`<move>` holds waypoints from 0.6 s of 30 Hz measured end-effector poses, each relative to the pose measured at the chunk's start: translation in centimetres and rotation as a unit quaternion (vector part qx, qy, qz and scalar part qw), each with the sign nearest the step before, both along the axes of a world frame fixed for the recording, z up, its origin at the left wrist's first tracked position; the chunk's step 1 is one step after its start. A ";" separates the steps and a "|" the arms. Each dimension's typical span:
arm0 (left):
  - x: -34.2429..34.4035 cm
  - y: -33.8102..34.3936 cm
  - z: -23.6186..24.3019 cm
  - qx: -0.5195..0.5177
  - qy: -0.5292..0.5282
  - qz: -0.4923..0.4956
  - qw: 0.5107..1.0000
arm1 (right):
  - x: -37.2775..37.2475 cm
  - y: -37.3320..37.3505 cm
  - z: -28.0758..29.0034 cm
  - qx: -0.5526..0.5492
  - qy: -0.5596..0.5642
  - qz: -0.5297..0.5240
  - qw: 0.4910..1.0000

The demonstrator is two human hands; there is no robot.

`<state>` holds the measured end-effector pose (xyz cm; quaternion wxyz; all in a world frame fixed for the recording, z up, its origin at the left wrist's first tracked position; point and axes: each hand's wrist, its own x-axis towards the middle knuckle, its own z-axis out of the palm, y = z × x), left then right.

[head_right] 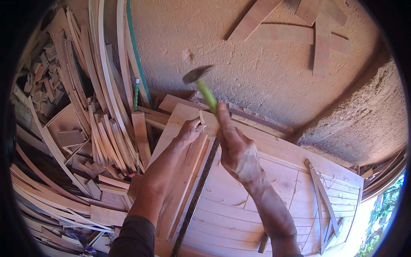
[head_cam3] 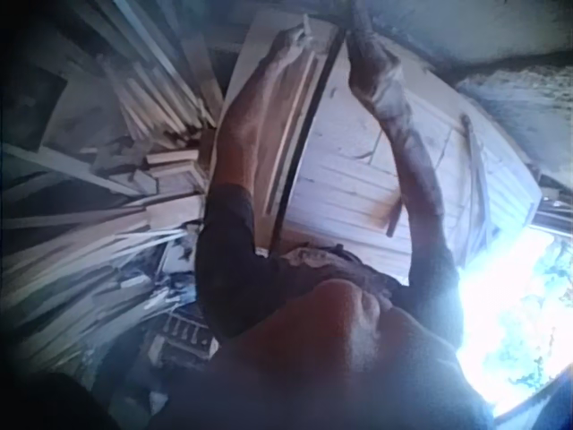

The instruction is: The person shapes a small piece of wood using a chisel and hammer, repeatedly striking the chisel to carve the wood while holding it against a larger wooden structure.

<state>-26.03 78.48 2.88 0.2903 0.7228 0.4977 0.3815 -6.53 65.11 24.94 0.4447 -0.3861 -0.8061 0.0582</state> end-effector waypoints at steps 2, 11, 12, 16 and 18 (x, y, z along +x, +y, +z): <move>-0.3 -0.6 0.4 0.013 -0.005 0.003 1.000 | -0.1 0.2 -1.2 -0.007 -0.010 -0.007 1.000; -0.1 -0.3 -0.9 0.026 0.001 0.020 0.999 | 0.8 -0.7 -2.3 -0.097 0.029 -0.013 0.995; 1.3 -0.2 -1.1 0.026 -0.014 0.013 0.999 | 2.5 -0.4 -5.5 -0.094 0.078 -0.018 0.992; 2.1 -0.5 -2.7 0.063 -0.015 0.048 0.997 | 2.8 1.4 -5.8 -0.201 -0.143 -0.066 0.967; 1.5 -0.1 -2.9 0.067 0.001 0.047 0.997 | 2.2 1.5 -4.1 -0.190 -0.104 -0.036 0.976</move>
